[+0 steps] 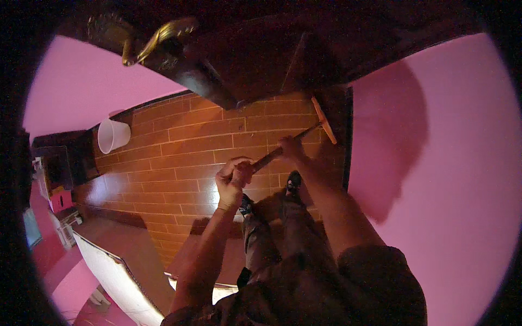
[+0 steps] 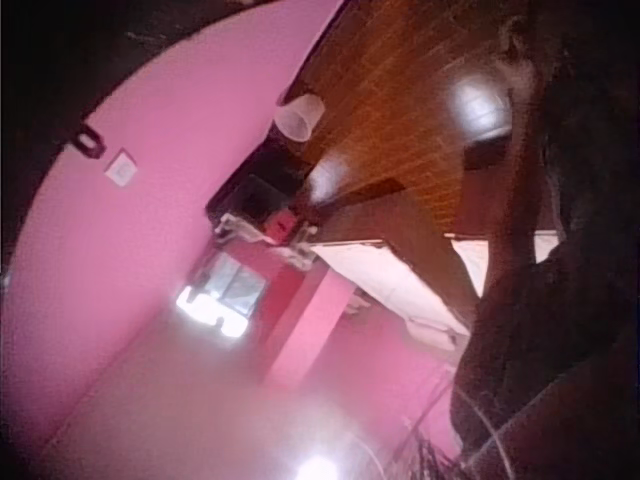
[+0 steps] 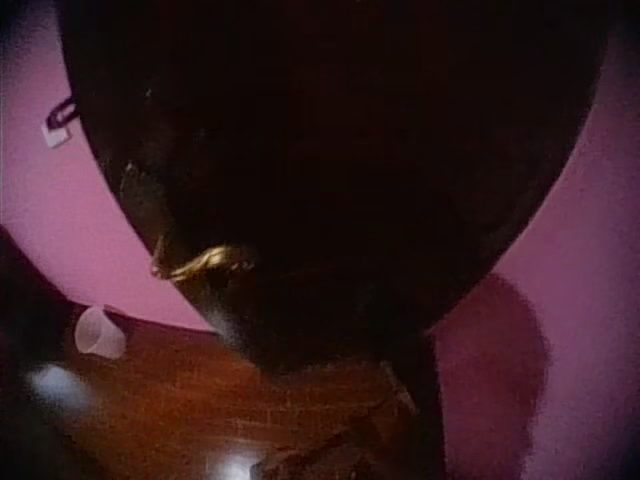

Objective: The person sweeps a tiled floor in a bedroom using a broom, moving a chair and a bucket to access different areas. They then sweep debris into a dustpan and exit the room.

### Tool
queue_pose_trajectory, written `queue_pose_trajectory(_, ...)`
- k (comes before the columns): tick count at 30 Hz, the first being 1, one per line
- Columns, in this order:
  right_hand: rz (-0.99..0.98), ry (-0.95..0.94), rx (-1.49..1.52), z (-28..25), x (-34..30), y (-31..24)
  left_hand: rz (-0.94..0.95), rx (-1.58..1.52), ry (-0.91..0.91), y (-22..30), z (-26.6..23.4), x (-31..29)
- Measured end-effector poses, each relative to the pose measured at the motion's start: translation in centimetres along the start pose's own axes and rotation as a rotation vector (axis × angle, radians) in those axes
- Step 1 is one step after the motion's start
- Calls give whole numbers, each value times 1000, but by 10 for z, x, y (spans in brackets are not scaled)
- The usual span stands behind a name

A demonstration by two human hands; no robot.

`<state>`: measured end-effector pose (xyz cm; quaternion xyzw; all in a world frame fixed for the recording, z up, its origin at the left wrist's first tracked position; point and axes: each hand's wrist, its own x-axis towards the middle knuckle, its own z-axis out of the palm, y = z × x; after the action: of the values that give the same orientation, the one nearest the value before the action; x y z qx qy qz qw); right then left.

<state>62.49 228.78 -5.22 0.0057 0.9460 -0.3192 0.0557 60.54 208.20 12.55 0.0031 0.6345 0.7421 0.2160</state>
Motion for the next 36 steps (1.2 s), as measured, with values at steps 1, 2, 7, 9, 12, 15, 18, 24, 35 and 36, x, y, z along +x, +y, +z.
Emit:
queue_pose_trajectory(1, -24, -3, 2, 10, -1, 10, -17, -32, 19, -12, -3, -3)
queue_pose_trajectory(2, -31, -47, 30, 18, 0, -2, 3, -18, 66, -11, -14, -8)
queue_pose_trajectory(7, 69, -239, 174, 109, 32, -97, 41, 112, 280, 44, -94, -36)
queue_pose_trajectory(9, 35, -240, 166, 115, 39, -151, 62, 110, 308, 74, -125, -53)
queue_pose_trajectory(12, -107, -244, 65, 76, 36, -223, 103, 113, 312, 106, -142, -76)
queue_pose_trajectory(15, -121, -226, 126, 64, 30, -226, 153, 124, 300, 131, -120, -79)
queue_pose_trajectory(18, -51, -175, 113, 56, 5, -204, 144, 221, 197, 136, -107, -91)
queue_pose_trajectory(24, 333, -241, 111, -46, -49, -137, -80, 135, 48, 59, -40, -63)
queue_pose_trajectory(35, 86, 22, 92, 86, -17, -111, 27, 160, 39, 69, -83, -35)
queue_pose_trajectory(36, 48, -10, 137, 97, -2, -135, 12, 115, 78, 86, -98, -38)
